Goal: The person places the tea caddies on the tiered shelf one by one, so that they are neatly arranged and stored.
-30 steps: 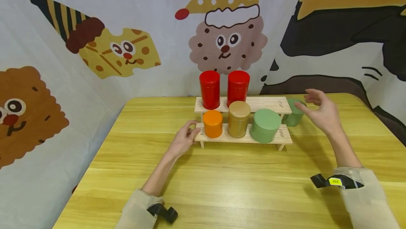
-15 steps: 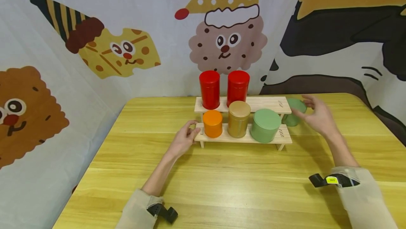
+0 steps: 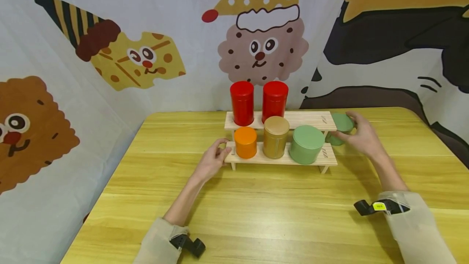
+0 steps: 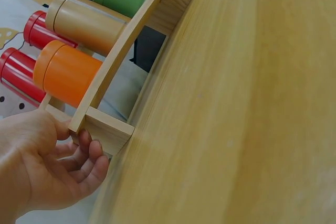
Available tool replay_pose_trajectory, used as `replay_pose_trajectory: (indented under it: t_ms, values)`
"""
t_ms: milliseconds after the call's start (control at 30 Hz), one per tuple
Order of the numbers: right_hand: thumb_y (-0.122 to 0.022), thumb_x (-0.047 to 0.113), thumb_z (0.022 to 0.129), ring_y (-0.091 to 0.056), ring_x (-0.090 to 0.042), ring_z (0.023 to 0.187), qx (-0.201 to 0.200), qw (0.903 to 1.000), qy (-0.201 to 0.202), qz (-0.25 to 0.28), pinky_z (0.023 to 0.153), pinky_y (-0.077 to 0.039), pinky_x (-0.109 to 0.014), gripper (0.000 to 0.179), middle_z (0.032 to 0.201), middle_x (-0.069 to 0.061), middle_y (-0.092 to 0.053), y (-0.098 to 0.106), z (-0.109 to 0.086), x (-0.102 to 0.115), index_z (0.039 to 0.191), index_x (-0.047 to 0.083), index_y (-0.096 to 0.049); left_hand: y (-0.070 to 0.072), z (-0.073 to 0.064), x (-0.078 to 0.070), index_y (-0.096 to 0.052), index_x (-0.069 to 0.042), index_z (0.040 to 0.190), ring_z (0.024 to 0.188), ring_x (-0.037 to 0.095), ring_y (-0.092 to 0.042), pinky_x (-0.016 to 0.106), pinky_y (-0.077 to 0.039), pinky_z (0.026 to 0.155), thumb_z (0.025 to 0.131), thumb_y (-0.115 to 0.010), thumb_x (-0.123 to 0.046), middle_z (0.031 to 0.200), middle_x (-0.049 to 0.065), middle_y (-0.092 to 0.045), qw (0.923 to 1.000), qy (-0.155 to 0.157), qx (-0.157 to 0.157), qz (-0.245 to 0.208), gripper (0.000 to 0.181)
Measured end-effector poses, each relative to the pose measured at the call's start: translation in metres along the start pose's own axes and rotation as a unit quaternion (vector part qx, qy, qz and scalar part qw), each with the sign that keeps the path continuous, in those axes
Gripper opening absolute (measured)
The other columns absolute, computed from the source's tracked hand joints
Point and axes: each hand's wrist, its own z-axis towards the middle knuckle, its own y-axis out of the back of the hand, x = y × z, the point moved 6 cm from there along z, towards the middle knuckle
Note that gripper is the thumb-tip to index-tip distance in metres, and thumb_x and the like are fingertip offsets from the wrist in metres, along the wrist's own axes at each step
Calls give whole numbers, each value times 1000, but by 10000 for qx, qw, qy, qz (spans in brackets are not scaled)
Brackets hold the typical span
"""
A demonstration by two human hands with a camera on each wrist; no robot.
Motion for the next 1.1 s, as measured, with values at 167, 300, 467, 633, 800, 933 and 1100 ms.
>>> replay_pose_trajectory:
  t_ms: [167,300,467,633,800,933,1100]
  values:
    - [-78,33,91,-42,-55,121,138,9998,-121,94,98,-38,-69,99,139,-40,-38,-3,1,-4,155,-10,-15,0,0,0,-46,-4,146,74,20,-55,37,-57,76,107,-54,-24,85,10,-58,10000,-4,32,46,45]
    - [-78,36,91,-42,-55,122,251,9992,-255,161,99,-37,-69,102,138,-40,-39,-6,1,-6,156,-8,-12,1,-1,-1,-46,-4,146,73,21,-54,36,-56,74,107,-54,-24,84,9,-58,10000,10,33,59,44]
    - [-77,41,90,-43,-54,123,179,9990,-381,148,99,-39,-67,103,140,-39,-40,-4,-1,-7,156,-7,-15,1,-1,-1,-47,-4,145,74,21,-55,36,-56,75,107,-54,-23,84,10,-59,10000,20,33,72,43]
    - [-77,35,91,-46,-50,120,-87,9994,-295,147,93,-42,-59,95,137,-36,-44,3,-2,-5,155,-7,-22,1,-1,-2,-47,-4,145,73,21,-55,36,-56,74,107,-54,-23,84,9,-58,10000,17,33,82,43]
    - [-77,32,91,-43,-52,122,-520,9983,-204,175,92,-39,-61,89,139,-36,-44,17,-3,-1,154,-5,-27,0,-1,-2,-46,-4,145,72,22,-55,36,-55,73,107,-54,-22,82,9,-58,10000,27,44,74,43]
    - [-78,38,89,-45,-44,120,-823,9961,-270,140,86,-41,-46,92,139,-31,-46,30,-6,3,155,-1,-29,0,-1,-2,-48,-5,144,72,19,-54,36,-55,73,107,-54,-23,82,9,-58,10000,46,47,62,42]
    - [-79,40,88,-47,-38,117,-1093,9932,-364,151,78,-35,-29,94,141,-28,-47,44,-12,9,157,2,-27,1,-1,-2,-46,-3,145,71,18,-53,35,-56,73,107,-54,-23,82,9,-57,10000,-4,44,46,44]
